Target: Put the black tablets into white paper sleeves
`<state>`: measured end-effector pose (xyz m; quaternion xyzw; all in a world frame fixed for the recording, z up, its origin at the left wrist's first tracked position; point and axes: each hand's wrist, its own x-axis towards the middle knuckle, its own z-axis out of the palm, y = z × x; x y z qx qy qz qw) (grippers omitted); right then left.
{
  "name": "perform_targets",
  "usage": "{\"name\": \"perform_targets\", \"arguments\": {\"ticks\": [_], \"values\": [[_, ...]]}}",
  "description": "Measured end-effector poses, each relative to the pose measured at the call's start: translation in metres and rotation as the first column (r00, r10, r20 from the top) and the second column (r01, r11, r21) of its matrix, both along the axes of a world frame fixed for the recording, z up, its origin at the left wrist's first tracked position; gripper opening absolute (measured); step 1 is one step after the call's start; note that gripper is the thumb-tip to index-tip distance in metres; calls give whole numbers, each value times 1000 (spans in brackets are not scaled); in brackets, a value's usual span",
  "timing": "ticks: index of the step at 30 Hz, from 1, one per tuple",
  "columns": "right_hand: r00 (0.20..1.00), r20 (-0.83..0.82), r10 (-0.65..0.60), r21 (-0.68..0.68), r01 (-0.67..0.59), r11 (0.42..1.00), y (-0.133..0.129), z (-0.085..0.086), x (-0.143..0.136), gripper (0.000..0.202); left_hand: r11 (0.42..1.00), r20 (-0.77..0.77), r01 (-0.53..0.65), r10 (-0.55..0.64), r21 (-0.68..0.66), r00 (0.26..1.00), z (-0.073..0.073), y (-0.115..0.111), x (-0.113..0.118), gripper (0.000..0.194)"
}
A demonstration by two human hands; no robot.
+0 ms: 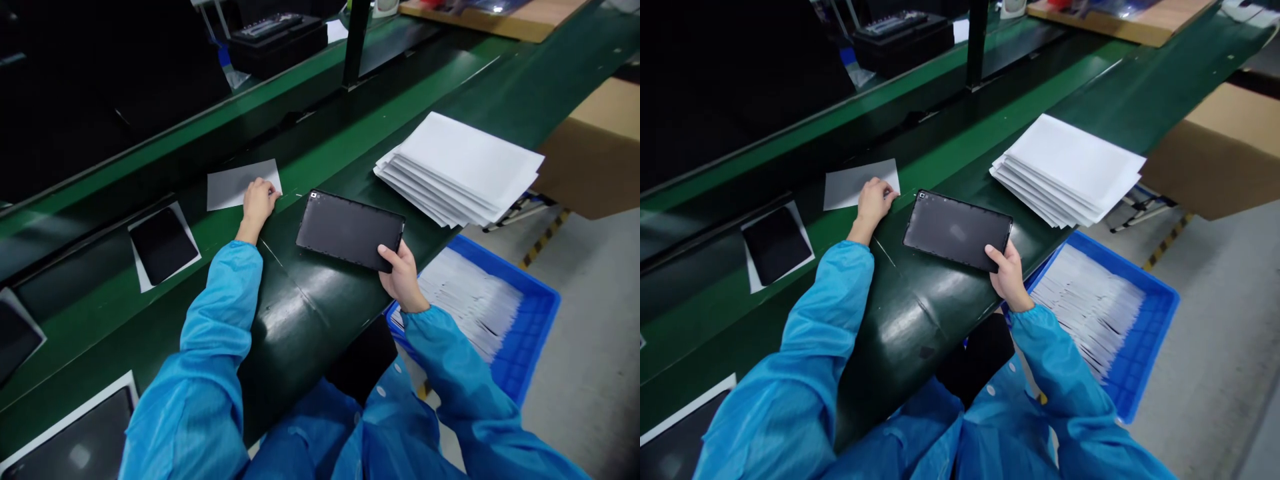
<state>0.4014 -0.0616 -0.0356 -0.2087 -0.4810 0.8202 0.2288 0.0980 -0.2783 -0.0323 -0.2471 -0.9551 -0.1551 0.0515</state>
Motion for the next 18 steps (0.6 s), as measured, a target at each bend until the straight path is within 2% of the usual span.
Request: {"name": "perform_targets", "arguments": {"ticks": [7, 11, 14, 16, 18], "values": [[1000, 7, -9, 23, 9, 1000, 2, -3, -1, 56, 993, -5, -3, 3, 118, 1000, -19, 10, -22, 11], [1000, -6, 2, 5, -2, 1000, 2, -2, -2, 54, 972, -100, 7, 17, 234, 995, -14, 8, -13, 13], [1000, -28, -4, -42, 3, 999, 2, -2, -3, 52, 959, -174, 68, -20, 274, 984, -5, 0, 20, 18], [999, -37, -18, -76, 16, 997, 2, -2, -2, 50, 961, -168, 145, -107, 235, 980, 0, -10, 58, 20], [999, -33, -36, -106, 33, 994, 2, -3, -2, 49, 951, -131, 262, -242, 163, 961, 2, -23, 107, 23]]}}
